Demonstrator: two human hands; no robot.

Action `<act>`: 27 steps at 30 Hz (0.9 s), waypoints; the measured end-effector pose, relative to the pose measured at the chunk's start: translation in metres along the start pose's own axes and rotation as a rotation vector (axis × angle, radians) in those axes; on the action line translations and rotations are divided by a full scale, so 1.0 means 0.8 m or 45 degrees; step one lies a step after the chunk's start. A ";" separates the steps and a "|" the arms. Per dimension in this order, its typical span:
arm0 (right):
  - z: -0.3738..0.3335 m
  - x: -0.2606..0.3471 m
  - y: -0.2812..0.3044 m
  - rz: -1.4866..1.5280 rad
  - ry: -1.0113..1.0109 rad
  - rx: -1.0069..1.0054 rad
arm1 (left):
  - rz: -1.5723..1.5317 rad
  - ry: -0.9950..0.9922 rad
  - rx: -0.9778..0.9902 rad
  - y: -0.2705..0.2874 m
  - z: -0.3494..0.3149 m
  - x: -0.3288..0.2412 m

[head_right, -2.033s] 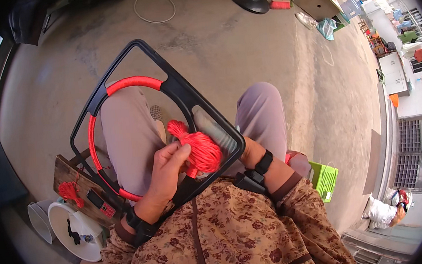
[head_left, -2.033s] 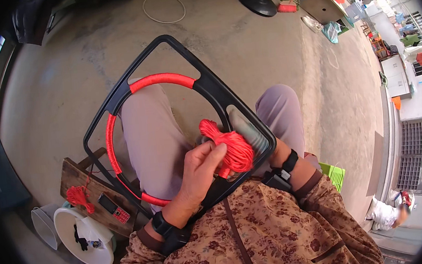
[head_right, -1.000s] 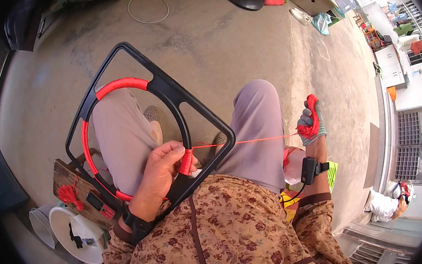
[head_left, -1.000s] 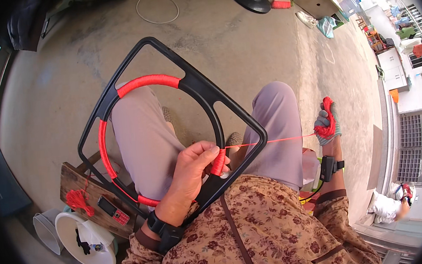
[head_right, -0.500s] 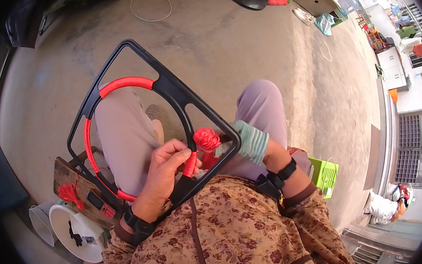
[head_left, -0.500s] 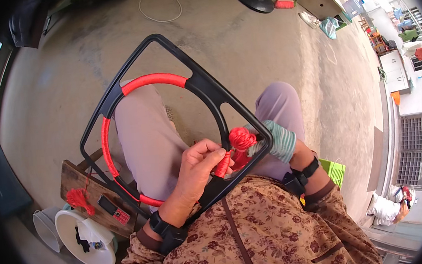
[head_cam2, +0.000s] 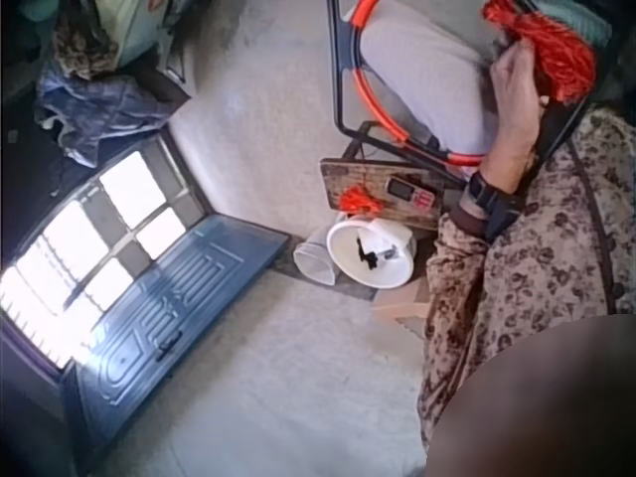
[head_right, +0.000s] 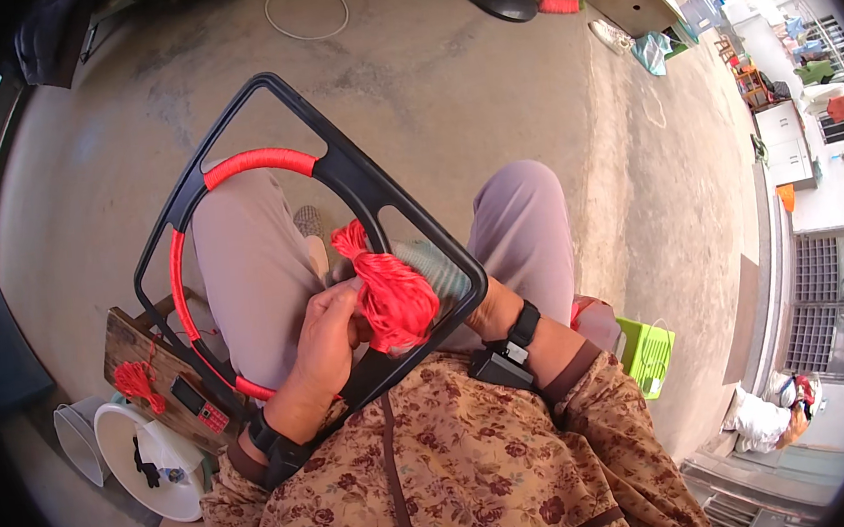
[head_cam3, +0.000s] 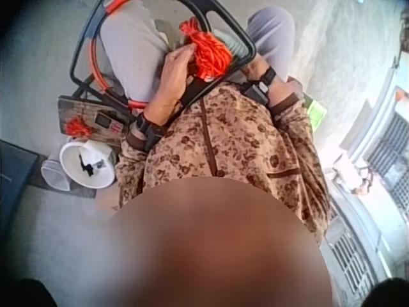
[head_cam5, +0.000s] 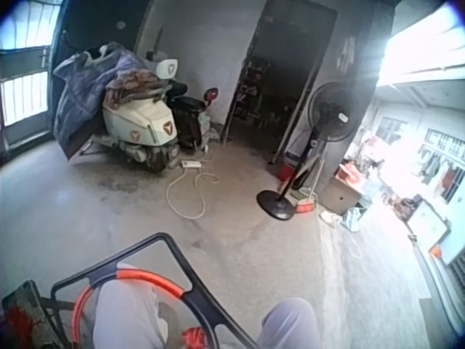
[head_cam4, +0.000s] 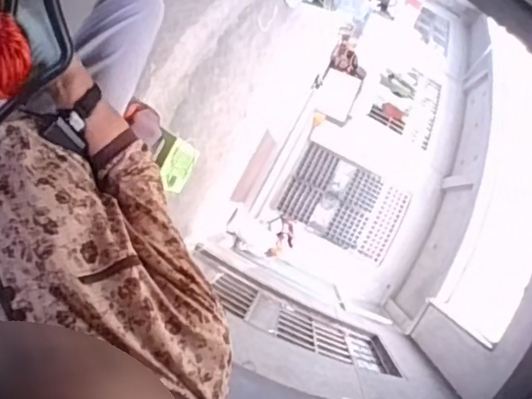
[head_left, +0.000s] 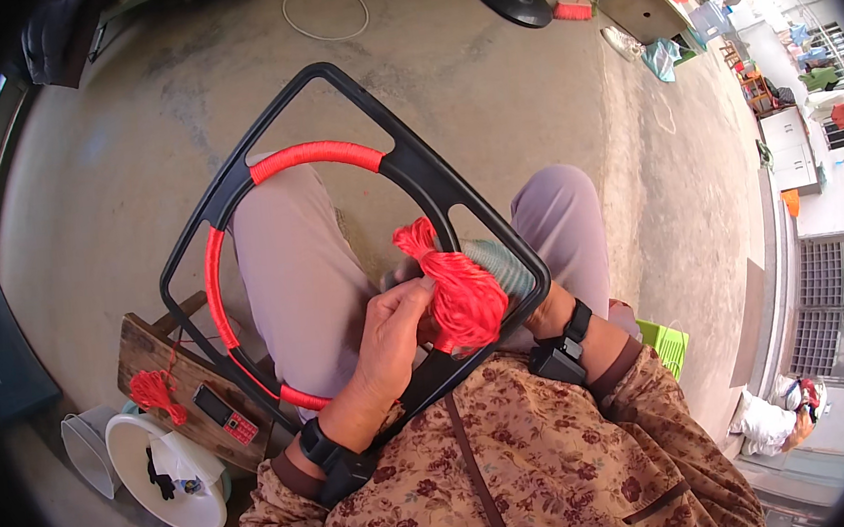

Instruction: Wrapping a red cord around the circular part of a black plastic frame.

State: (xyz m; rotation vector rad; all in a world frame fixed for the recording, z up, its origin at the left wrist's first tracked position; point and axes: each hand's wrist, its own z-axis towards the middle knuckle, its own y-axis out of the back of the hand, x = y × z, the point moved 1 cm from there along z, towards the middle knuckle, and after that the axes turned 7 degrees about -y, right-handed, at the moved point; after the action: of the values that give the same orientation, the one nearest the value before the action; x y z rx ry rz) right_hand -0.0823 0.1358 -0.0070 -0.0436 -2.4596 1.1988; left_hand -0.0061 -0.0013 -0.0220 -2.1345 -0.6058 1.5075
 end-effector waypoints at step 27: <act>-0.227 0.065 0.179 -0.048 0.724 -0.890 | -0.107 0.181 0.086 -0.012 0.003 -0.017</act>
State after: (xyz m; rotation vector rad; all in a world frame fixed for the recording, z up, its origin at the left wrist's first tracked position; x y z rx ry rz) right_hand -0.0841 0.3727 0.0021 -0.4600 -2.2060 0.2017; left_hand -0.0132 -0.0013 -0.0068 -2.1157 -0.5780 1.3013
